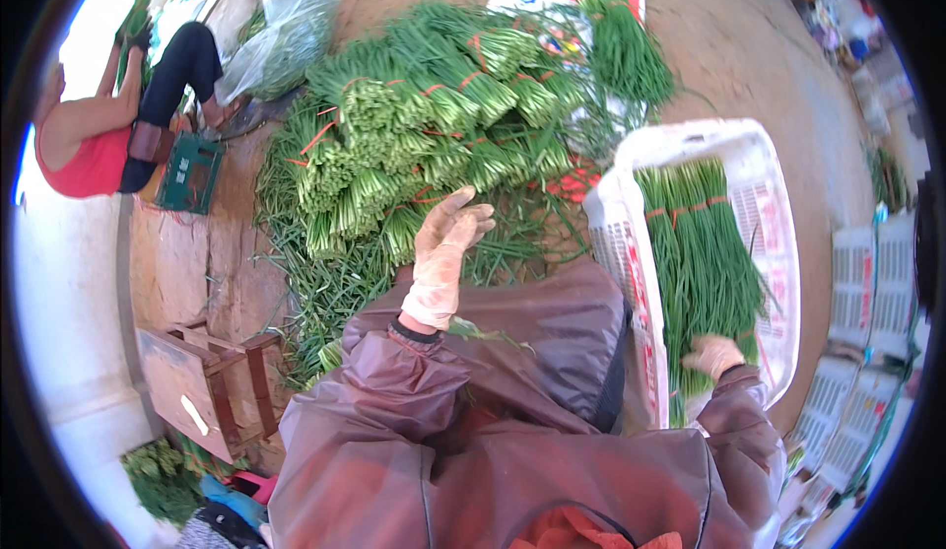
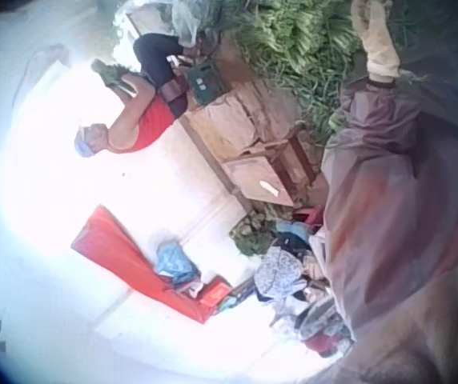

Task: The person sorts bunches of green onions from a pile, ties them with red bands, and places the finished bunches into white plastic crates.

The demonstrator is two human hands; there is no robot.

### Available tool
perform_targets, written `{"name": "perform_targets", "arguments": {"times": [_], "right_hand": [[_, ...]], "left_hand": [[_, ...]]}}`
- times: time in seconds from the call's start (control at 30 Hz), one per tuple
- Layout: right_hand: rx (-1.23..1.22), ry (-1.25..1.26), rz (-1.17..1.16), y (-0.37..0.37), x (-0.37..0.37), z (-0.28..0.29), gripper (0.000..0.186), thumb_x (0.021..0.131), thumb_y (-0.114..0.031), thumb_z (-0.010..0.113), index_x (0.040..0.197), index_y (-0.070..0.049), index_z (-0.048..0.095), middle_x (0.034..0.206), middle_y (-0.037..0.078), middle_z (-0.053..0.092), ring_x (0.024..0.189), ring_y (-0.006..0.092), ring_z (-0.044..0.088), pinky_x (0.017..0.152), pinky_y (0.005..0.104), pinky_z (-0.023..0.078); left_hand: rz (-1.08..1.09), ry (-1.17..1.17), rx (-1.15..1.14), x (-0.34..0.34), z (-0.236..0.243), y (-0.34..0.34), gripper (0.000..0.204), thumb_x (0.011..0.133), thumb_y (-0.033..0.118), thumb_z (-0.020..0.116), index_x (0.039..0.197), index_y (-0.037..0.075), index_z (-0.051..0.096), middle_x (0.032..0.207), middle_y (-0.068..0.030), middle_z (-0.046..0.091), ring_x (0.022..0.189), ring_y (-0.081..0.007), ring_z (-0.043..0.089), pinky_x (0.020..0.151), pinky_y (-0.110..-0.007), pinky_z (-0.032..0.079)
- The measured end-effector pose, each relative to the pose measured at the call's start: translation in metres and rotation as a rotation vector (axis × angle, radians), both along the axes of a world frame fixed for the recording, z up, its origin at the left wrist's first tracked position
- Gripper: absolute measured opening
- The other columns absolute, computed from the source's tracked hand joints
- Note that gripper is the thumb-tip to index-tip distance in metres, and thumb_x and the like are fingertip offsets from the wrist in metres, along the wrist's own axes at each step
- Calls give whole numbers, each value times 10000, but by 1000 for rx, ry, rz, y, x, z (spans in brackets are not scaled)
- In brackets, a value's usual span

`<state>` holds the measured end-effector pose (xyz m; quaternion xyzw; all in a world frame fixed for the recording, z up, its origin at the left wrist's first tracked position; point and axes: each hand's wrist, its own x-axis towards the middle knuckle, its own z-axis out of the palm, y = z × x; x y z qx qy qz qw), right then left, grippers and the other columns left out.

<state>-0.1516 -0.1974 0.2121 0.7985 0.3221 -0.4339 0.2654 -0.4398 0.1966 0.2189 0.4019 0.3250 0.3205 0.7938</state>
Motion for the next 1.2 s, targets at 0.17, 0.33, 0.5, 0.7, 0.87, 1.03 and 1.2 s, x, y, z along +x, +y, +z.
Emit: {"name": "perform_targets", "arguments": {"times": [0.17, 0.33, 0.5, 0.7, 0.87, 1.03, 1.2], "right_hand": [[1118, 38, -258, 236, 13, 51, 472, 821, -231, 639, 1245, -46, 546, 1078, 163, 649, 980, 238, 641, 864, 324, 482], [1045, 170, 150, 526, -78, 47, 708, 768, -521, 621, 1179, 50, 538, 1116, 257, 598, 1046, 364, 580, 905, 399, 440], [807, -77, 211, 688, -196, 25, 1157, 613, -704, 661, 1404, 47, 277, 1251, 253, 536, 1191, 366, 511, 1003, 409, 400], [775, -162, 317, 699, -187, -50, 977, 609, -314, 774, 1366, 50, 275, 1043, 239, 634, 1008, 325, 622, 870, 373, 497], [815, 383, 9, 593, -113, -56, 721, 624, -410, 766, 1224, -64, 564, 1071, 163, 653, 998, 272, 621, 886, 357, 473], [838, 1160, -777, 379, -125, 14, 566, 808, -219, 687, 1274, 31, 483, 1108, 85, 617, 985, 160, 587, 853, 307, 469], [877, 1181, -965, 250, -165, 58, 708, 765, -332, 733, 1305, 32, 455, 1164, 80, 588, 1045, 151, 557, 913, 291, 433]], "left_hand": [[264, -166, -40, 5, -4, 42, 302, 904, 135, 604, 1190, 41, 578, 1078, -83, 650, 947, -162, 629, 861, -284, 494], [640, -93, -267, -8, -31, 80, 225, 908, 170, 601, 1113, 77, 618, 1078, -38, 648, 930, -130, 611, 844, -284, 466], [837, -188, -222, -16, -19, 122, 231, 901, 88, 604, 1116, 11, 577, 1128, -71, 608, 1035, -147, 560, 953, -288, 426], [819, -195, -353, -36, -13, 144, 242, 888, 103, 624, 1111, 18, 582, 1131, -63, 597, 1043, -130, 541, 960, -283, 405], [812, -16, -389, -17, -36, 132, 363, 865, 347, 661, 1054, 46, 584, 898, 6, 572, 812, -83, 504, 752, -242, 413], [240, -477, -519, -3, -48, 53, 763, 807, 651, 572, 1241, 27, 501, 1112, -110, 597, 969, -210, 583, 877, -345, 468], [-307, -700, -750, -24, -29, -18, 935, 768, 690, 565, 1400, 38, 341, 1333, -174, 478, 1190, -322, 503, 1009, -481, 415]]}}
